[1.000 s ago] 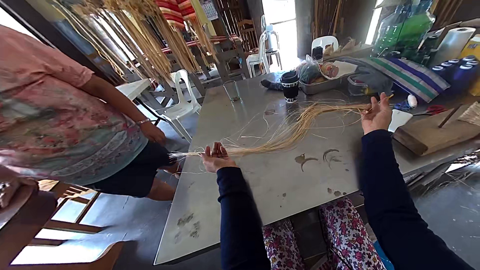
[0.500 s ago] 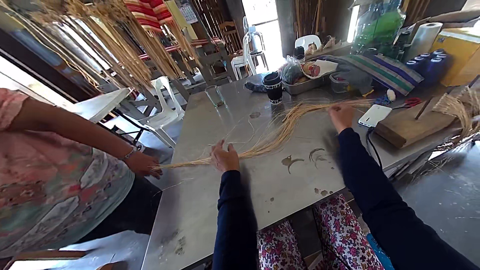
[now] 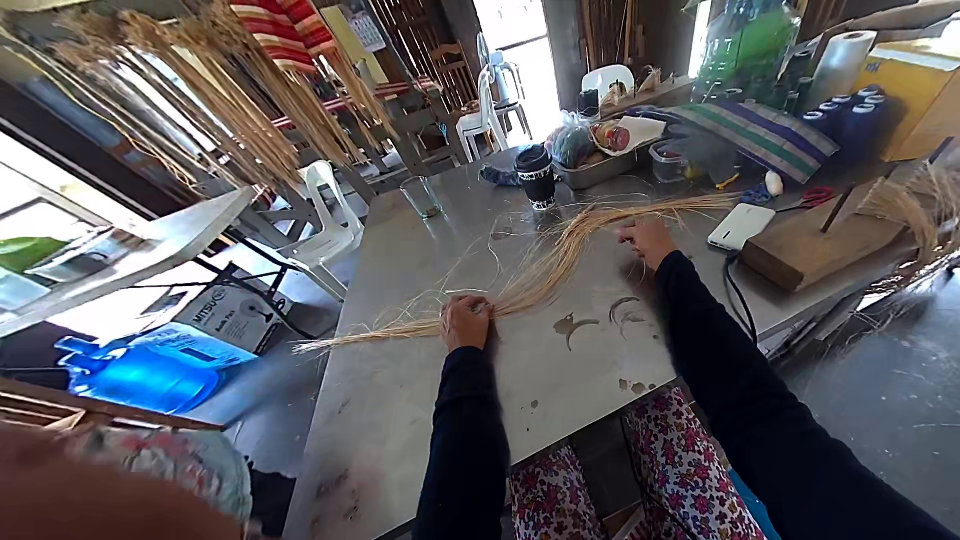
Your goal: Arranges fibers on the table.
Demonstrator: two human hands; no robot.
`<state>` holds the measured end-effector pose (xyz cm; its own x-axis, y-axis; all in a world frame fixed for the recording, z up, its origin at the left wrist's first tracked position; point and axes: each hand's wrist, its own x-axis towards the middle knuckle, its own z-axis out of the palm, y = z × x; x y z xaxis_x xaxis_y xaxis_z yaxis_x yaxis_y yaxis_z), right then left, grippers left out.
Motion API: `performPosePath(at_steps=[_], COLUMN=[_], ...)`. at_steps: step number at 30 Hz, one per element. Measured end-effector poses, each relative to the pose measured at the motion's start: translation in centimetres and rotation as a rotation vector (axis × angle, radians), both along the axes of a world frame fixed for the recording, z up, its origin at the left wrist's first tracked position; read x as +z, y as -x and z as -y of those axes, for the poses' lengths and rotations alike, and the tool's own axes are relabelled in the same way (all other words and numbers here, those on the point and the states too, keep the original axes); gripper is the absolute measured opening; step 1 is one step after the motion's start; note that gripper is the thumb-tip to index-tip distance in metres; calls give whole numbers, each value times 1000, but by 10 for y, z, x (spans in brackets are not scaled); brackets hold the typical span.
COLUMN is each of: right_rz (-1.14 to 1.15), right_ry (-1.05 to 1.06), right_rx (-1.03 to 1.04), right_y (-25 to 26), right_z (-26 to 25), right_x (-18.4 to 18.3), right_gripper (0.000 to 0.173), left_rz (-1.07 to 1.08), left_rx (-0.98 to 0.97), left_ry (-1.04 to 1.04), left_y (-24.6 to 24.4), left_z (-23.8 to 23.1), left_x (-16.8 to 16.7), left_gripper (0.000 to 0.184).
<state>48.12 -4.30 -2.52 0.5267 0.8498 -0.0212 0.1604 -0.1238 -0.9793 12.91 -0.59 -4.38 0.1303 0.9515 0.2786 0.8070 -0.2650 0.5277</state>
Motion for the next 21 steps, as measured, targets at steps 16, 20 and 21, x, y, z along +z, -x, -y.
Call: performPosePath(at_steps=[16, 20, 21], right_rz=[-1136, -1014, -988], right_ry=[-832, -818, -804], right_rx=[19, 52, 60], right_y=[-38, -36, -36], right_z=[23, 24, 23], right_x=[5, 7, 7], right_gripper=[47, 27, 22], left_rz=[1, 5, 8], left_rx=[63, 81, 80], left_ry=[12, 28, 22], left_y=[0, 1, 1], left_z=[2, 1, 1], left_x=[2, 1, 1], left_gripper=[16, 19, 20])
